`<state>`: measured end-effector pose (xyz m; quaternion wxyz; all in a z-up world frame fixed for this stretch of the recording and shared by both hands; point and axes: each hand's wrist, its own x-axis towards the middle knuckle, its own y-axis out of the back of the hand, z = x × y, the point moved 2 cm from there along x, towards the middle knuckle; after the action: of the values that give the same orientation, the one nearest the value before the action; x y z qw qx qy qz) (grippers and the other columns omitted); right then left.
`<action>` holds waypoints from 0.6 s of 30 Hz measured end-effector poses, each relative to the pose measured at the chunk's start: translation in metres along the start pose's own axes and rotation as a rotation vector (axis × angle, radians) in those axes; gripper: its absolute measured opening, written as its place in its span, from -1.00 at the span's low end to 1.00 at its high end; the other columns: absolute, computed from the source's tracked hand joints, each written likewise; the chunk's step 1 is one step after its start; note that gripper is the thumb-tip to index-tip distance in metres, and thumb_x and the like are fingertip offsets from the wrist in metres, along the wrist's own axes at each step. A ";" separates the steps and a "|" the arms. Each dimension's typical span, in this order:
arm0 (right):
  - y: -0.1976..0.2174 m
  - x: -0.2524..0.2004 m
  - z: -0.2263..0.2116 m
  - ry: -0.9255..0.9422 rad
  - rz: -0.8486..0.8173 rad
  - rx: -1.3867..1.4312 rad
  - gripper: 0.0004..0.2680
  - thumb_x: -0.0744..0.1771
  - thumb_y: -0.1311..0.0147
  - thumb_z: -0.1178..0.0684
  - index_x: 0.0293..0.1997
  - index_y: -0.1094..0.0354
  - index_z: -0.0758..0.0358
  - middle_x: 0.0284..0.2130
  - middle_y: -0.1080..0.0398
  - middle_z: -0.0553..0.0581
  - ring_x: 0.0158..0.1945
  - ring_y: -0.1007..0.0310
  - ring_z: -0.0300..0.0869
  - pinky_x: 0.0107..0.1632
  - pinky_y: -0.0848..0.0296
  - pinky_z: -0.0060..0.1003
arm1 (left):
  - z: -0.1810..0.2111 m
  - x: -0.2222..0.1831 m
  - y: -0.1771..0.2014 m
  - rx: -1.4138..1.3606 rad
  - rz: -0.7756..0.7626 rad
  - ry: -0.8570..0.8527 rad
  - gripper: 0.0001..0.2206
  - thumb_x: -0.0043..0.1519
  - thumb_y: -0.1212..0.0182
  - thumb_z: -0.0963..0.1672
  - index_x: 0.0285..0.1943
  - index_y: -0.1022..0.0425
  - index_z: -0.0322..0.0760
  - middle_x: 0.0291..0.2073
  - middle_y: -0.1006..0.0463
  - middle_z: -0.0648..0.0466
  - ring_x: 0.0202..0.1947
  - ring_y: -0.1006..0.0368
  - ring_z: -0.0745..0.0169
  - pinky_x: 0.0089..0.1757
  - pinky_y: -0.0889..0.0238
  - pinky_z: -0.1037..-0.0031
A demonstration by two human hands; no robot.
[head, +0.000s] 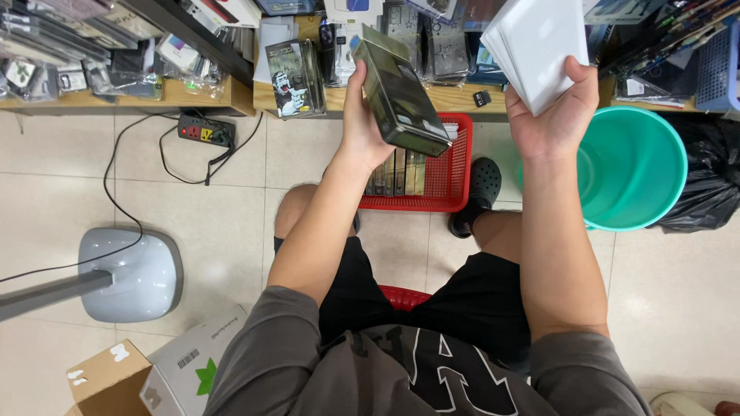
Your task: The person takes several screen protectors out of a retail box, rubs the surface of one to check its finish, and places them into a red plastic basket.
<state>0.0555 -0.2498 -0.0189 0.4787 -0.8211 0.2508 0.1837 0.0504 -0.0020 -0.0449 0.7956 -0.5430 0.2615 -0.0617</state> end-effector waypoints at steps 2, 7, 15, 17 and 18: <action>0.000 0.002 0.005 -0.005 -0.009 -0.029 -0.63 0.14 -0.17 0.03 0.03 -0.42 0.18 -0.15 -0.55 0.09 -0.12 -0.54 0.01 -0.29 -0.35 -0.26 | 0.003 -0.001 0.002 -0.015 0.103 0.037 -0.39 0.04 -0.25 0.23 -0.06 -0.51 -0.33 -0.26 -0.58 -0.06 -0.22 -0.55 0.02 -0.13 -0.46 0.31; -0.005 0.000 0.015 -0.006 0.002 -0.065 -0.63 0.15 -0.15 0.02 0.05 -0.41 0.17 -0.13 -0.54 0.09 -0.10 -0.53 0.00 -0.29 -0.31 -0.29 | 0.005 -0.005 0.013 -0.067 0.210 0.073 -0.28 0.05 -0.17 0.28 -0.03 -0.50 -0.42 -0.23 -0.61 -0.16 -0.23 -0.59 -0.05 -0.18 -0.55 0.26; 0.008 0.010 0.010 -0.008 -0.045 -0.039 -0.66 0.15 -0.18 0.01 -0.01 -0.46 0.19 -0.21 -0.56 0.08 -0.17 -0.54 -0.02 -0.32 -0.33 -0.27 | 0.007 -0.013 -0.005 0.104 -0.259 -0.105 -0.34 0.22 -0.12 0.20 0.25 -0.39 -0.36 -0.04 -0.57 -0.22 -0.05 -0.52 0.00 -0.04 -0.39 0.26; 0.005 0.000 0.008 0.009 -0.028 -0.056 -0.64 0.15 -0.17 0.00 0.02 -0.44 0.18 -0.17 -0.55 0.09 -0.14 -0.53 0.00 -0.31 -0.31 -0.27 | 0.002 -0.026 -0.015 0.061 -0.350 -0.066 -0.32 0.24 -0.16 0.19 0.34 -0.35 -0.36 0.07 -0.54 -0.30 -0.01 -0.55 -0.04 0.00 -0.44 0.27; 0.001 -0.004 0.007 0.024 -0.013 -0.075 -0.61 0.14 -0.16 -0.01 0.05 -0.42 0.18 -0.14 -0.53 0.09 -0.11 -0.51 0.01 -0.30 -0.29 -0.27 | 0.000 -0.032 -0.021 0.017 -0.439 -0.030 -0.28 0.27 -0.19 0.18 0.44 -0.30 -0.37 0.18 -0.52 -0.39 0.04 -0.58 -0.09 0.04 -0.49 0.28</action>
<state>0.0509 -0.2428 -0.0209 0.4458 -0.8421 0.2442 0.1800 0.0270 0.0020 -0.0144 0.7716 -0.5809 0.1244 -0.2274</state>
